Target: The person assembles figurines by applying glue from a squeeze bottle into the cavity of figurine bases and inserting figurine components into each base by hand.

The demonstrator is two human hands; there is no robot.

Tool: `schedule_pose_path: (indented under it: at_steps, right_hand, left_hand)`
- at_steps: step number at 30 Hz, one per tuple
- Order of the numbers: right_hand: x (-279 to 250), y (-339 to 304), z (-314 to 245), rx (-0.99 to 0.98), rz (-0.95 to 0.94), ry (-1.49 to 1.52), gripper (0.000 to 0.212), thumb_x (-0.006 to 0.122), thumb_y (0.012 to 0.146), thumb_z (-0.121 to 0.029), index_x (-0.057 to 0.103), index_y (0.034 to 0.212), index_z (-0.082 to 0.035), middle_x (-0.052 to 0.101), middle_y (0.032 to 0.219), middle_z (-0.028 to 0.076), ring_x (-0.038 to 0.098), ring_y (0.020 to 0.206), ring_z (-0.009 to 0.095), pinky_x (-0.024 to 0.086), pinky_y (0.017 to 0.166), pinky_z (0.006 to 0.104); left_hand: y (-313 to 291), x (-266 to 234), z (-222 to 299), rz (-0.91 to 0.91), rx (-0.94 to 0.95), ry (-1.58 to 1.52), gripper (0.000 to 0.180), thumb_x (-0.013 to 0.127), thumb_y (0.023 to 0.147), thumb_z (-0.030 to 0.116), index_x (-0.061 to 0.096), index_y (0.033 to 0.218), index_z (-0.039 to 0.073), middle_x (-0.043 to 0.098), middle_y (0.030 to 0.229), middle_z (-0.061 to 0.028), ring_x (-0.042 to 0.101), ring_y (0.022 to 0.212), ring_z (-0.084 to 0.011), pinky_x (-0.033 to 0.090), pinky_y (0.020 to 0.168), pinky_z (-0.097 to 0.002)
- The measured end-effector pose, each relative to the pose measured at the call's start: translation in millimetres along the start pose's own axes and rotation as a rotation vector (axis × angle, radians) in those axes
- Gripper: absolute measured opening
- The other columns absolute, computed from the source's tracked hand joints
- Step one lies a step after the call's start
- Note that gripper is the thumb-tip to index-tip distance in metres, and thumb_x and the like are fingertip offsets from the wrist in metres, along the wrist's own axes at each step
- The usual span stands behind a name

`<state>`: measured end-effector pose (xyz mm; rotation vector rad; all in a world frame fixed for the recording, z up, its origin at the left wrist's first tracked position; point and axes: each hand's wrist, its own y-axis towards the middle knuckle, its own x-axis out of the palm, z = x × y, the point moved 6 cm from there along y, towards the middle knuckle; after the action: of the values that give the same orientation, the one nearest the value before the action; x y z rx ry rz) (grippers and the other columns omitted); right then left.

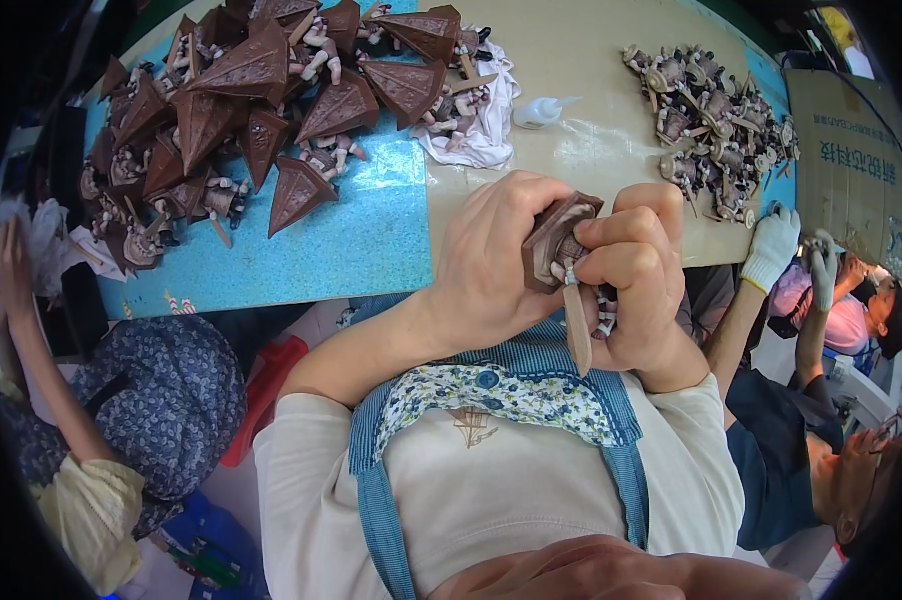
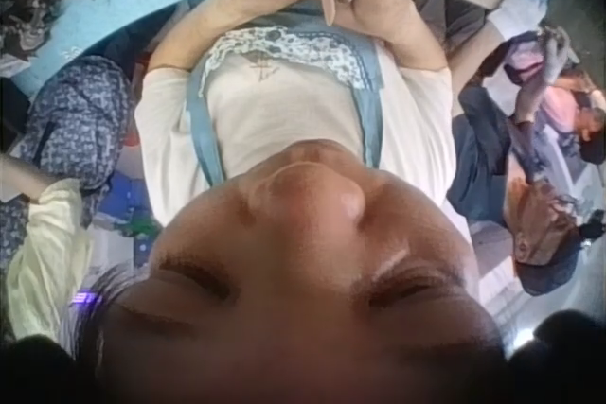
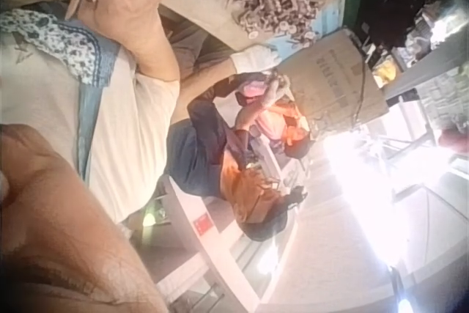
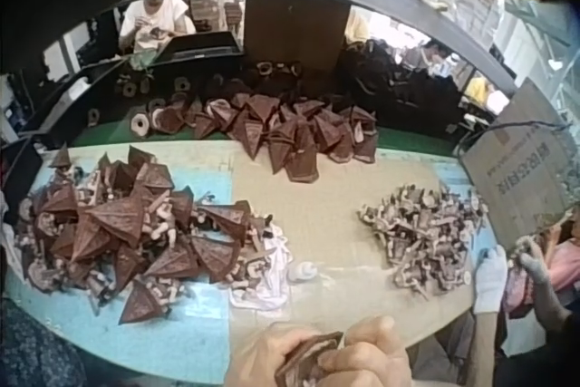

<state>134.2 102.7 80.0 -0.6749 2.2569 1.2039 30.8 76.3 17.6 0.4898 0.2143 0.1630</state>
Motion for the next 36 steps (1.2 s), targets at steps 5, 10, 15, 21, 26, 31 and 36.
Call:
schedule_pose_path:
  at_steps: [5, 10, 15, 21, 26, 31, 36]
  right_hand:
    - [1.2, -2.6, 7.3, 0.082, 0.004, 0.049, 0.031, 0.063, 0.053, -0.001, 0.051, 0.082, -0.004, 0.051, 0.081, 0.010, 0.046, 0.072, 0.028, 0.038, 0.065, 0.0378]
    - [-0.9, -3.3, 27.5, 0.345, -0.007, 0.257, 0.039, 0.061, 0.055, 0.002, 0.054, 0.092, -0.001, 0.054, 0.096, 0.014, 0.050, 0.084, 0.031, 0.041, 0.074, 0.0369]
    - [-28.4, 26.8, 10.7, -0.050, -0.410, 0.029, 0.057, 0.061, 0.054, 0.011, 0.068, 0.103, -0.016, 0.053, 0.131, 0.016, 0.053, 0.111, 0.032, 0.044, 0.092, 0.0365]
    - [-24.3, 31.4, 12.3, -0.323, -0.428, -0.100, 0.054, 0.063, 0.051, -0.010, 0.072, 0.104, -0.013, 0.060, 0.125, 0.009, 0.053, 0.098, 0.029, 0.048, 0.082, 0.0351]
    - [-15.9, 29.3, 32.3, -0.064, -0.545, -0.073, 0.025, 0.072, 0.063, -0.022, 0.061, 0.074, -0.003, 0.051, 0.076, 0.010, 0.045, 0.071, 0.026, 0.036, 0.061, 0.0370]
    - [-6.1, 13.3, 41.2, 0.197, -0.396, -0.012, 0.037, 0.073, 0.074, -0.030, 0.050, 0.066, -0.002, 0.038, 0.063, 0.010, 0.039, 0.059, 0.027, 0.030, 0.054, 0.0366]
    - [-12.8, -8.5, 90.8, 0.492, -0.297, 0.519, 0.036, 0.075, 0.075, -0.028, 0.065, 0.093, 0.002, 0.061, 0.078, 0.011, 0.056, 0.068, 0.024, 0.044, 0.062, 0.0332]
  left_hand:
    - [1.5, 0.3, -3.4, -0.053, -0.035, -0.015, 0.061, 0.082, 0.064, 0.013, 0.048, 0.113, 0.001, 0.060, 0.095, -0.0142, 0.063, 0.081, -0.0339, 0.050, 0.072, -0.0397]
    - [3.9, -2.5, -14.9, -0.143, -0.250, -0.082, 0.068, 0.083, 0.066, 0.017, 0.043, 0.117, 0.000, 0.062, 0.100, -0.0151, 0.066, 0.087, -0.0279, 0.053, 0.076, -0.0350]
    - [-6.4, 1.1, -25.4, -0.401, -0.577, -0.686, 0.073, 0.083, 0.066, 0.010, 0.041, 0.124, 0.000, 0.059, 0.110, -0.0083, 0.058, 0.102, -0.0153, 0.049, 0.087, -0.0298]
    - [-11.2, 12.6, -16.2, -0.558, -0.645, -0.914, 0.072, 0.080, 0.067, 0.006, 0.042, 0.128, -0.001, 0.056, 0.112, -0.0071, 0.055, 0.105, -0.0142, 0.046, 0.093, -0.0301]
    - [-9.5, 7.1, -22.5, -0.468, -0.747, -0.747, 0.077, 0.078, 0.060, 0.003, 0.043, 0.128, -0.001, 0.057, 0.113, -0.0074, 0.056, 0.104, -0.0141, 0.045, 0.092, -0.0304]
    - [-12.2, 0.7, -28.6, -0.415, -0.832, -0.733, 0.079, 0.078, 0.063, 0.002, 0.038, 0.130, 0.001, 0.054, 0.118, -0.0082, 0.054, 0.107, -0.0148, 0.044, 0.093, -0.0304]
    - [12.2, -38.2, -5.2, -0.405, -0.550, -0.169, 0.076, 0.078, 0.066, 0.006, 0.038, 0.130, 0.002, 0.053, 0.117, -0.0090, 0.054, 0.108, -0.0168, 0.042, 0.094, -0.0288]
